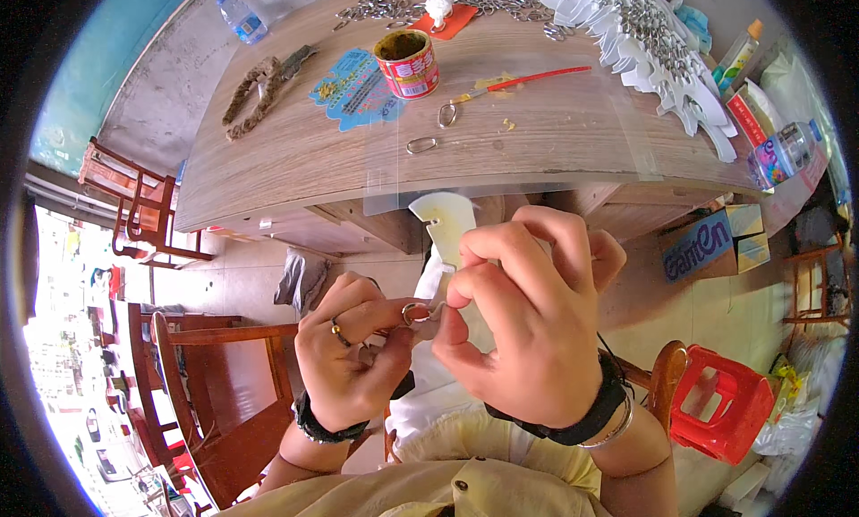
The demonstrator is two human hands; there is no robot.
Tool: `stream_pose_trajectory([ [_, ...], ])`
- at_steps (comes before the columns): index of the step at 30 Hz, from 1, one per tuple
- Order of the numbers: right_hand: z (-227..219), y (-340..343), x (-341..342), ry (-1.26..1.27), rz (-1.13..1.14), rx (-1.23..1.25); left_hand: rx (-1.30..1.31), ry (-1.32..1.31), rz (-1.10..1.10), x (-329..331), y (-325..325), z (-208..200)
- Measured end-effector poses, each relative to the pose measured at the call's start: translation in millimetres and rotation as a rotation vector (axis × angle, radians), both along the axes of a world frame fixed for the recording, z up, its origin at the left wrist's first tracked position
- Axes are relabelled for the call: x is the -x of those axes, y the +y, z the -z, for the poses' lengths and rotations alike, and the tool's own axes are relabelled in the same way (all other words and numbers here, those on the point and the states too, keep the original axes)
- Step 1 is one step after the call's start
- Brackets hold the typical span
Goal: Attaching metal rings and buckles to white shoe upper components using hands.
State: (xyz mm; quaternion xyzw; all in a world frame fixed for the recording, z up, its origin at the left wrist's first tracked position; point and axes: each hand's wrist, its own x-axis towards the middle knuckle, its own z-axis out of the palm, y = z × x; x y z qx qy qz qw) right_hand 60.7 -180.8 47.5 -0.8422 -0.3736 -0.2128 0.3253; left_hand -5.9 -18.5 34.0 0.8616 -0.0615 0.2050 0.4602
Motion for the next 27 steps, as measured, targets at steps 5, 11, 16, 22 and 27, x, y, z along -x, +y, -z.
stream_pose_trajectory([
  [5,-2,1,-1,0.05,-0.007,-0.007,-0.087,-0.07,0.005,0,0,-1],
  [11,-3,2,2,0.126,-0.013,-0.033,-0.103,-0.099,0.025,1,-3,-3],
  [16,-1,-1,0,-0.003,-0.074,0.042,-0.115,-0.1,0.09,1,5,-3],
  [22,9,-4,-2,-0.088,-0.153,0.116,-0.17,-0.066,0.1,-1,7,-7],
  [27,9,-2,-7,0.129,-0.256,0.04,-0.231,-0.074,0.083,-1,5,-5],
])
